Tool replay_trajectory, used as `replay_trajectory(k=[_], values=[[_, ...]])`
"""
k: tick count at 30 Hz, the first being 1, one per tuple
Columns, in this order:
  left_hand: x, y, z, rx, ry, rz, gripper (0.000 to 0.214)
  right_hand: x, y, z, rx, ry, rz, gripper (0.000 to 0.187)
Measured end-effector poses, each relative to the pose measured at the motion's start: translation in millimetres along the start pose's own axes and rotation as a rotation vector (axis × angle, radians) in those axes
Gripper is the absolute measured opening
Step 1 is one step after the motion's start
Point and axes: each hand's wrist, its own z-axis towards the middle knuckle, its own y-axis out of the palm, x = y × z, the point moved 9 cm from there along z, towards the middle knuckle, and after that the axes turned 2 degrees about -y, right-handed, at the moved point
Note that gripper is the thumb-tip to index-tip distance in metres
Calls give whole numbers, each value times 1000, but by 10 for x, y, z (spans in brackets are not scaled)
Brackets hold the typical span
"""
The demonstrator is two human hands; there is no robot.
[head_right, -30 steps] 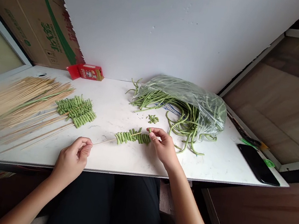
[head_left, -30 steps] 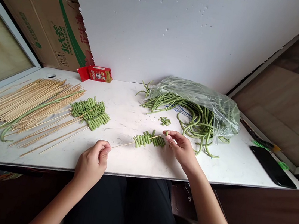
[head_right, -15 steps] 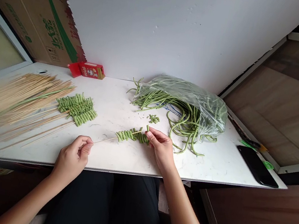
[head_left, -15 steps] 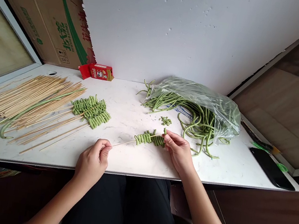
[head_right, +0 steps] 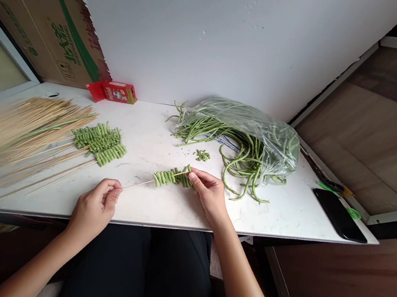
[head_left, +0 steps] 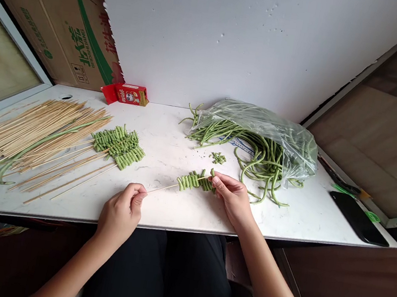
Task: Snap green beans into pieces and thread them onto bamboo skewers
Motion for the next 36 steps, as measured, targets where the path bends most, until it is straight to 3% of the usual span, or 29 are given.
replay_trajectory(k=[36], values=[[-36, 23, 1, -19, -60, -29, 17, -14, -24, 13, 23, -18, -24, 30]])
